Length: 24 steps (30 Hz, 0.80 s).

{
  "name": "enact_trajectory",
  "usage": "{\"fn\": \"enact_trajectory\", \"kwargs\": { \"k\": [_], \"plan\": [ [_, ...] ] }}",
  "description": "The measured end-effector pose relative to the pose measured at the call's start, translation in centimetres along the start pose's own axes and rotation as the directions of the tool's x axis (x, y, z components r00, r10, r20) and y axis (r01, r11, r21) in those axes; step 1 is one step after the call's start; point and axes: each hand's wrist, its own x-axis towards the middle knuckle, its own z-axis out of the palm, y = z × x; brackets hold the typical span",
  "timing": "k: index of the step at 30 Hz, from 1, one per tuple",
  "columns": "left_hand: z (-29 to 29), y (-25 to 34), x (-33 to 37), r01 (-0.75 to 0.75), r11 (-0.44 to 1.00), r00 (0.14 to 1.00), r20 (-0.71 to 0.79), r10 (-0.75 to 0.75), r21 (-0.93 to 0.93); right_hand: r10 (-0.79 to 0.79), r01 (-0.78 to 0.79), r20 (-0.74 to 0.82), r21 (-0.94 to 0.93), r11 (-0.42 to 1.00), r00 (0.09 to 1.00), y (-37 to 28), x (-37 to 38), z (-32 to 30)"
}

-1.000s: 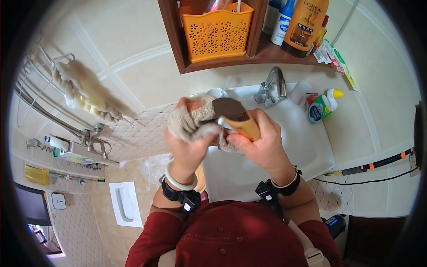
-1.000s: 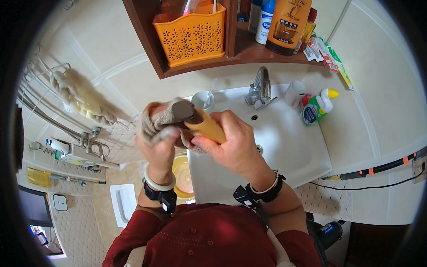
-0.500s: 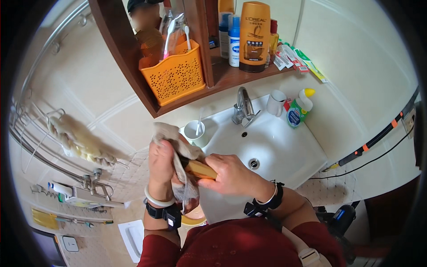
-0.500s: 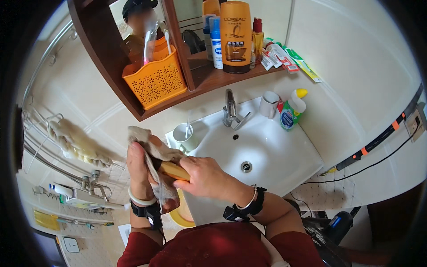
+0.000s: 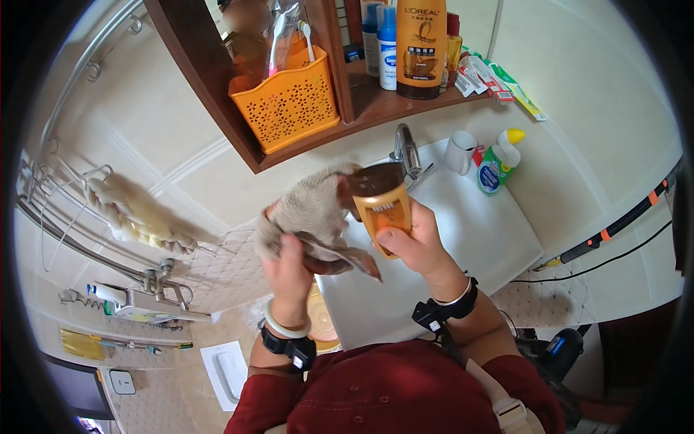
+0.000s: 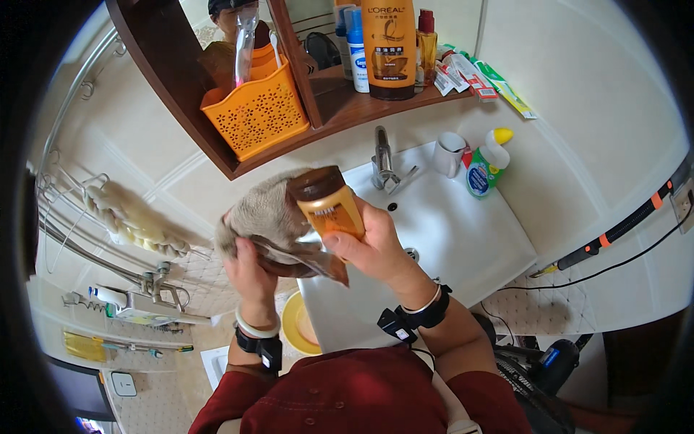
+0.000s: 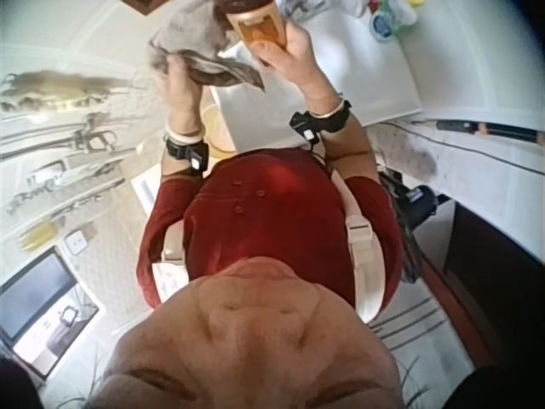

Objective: Clean and organize various toiletries and personal care items in a bathroom cabinet and around a sink.

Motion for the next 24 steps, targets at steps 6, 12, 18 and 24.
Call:
{"fn": "enact_trajectory", "kwargs": {
  "k": [6,12,18,24],
  "plan": [
    [-0.2,1.3,2.7,-0.464,0.359,0.482,0.57,-0.665,0.81,0.076,-0.081,0.095,0.054,0.995,0.993,-1.7,0.1,0.0],
    [1.6,3.2,2.3,-0.312,0.871,0.808,0.589,0.033,0.379,0.039,-0.025,0.193,-0.075,0.997,0.98,-1.4,-0.1,1.4],
    [1.1,4.5,1.7,0.085,0.985,0.95,0.312,-0.034,-0.153,-0.182,0.204,0.108,-0.249,0.947,0.977,-1.8,1.1,-0.5],
    [3.5,5.8,3.5,-0.176,0.959,0.969,0.13,0.208,-0.224,0.251,-0.17,0.309,-0.267,0.949,0.917,2.0,-1.8,-1.0]
  ]
}}
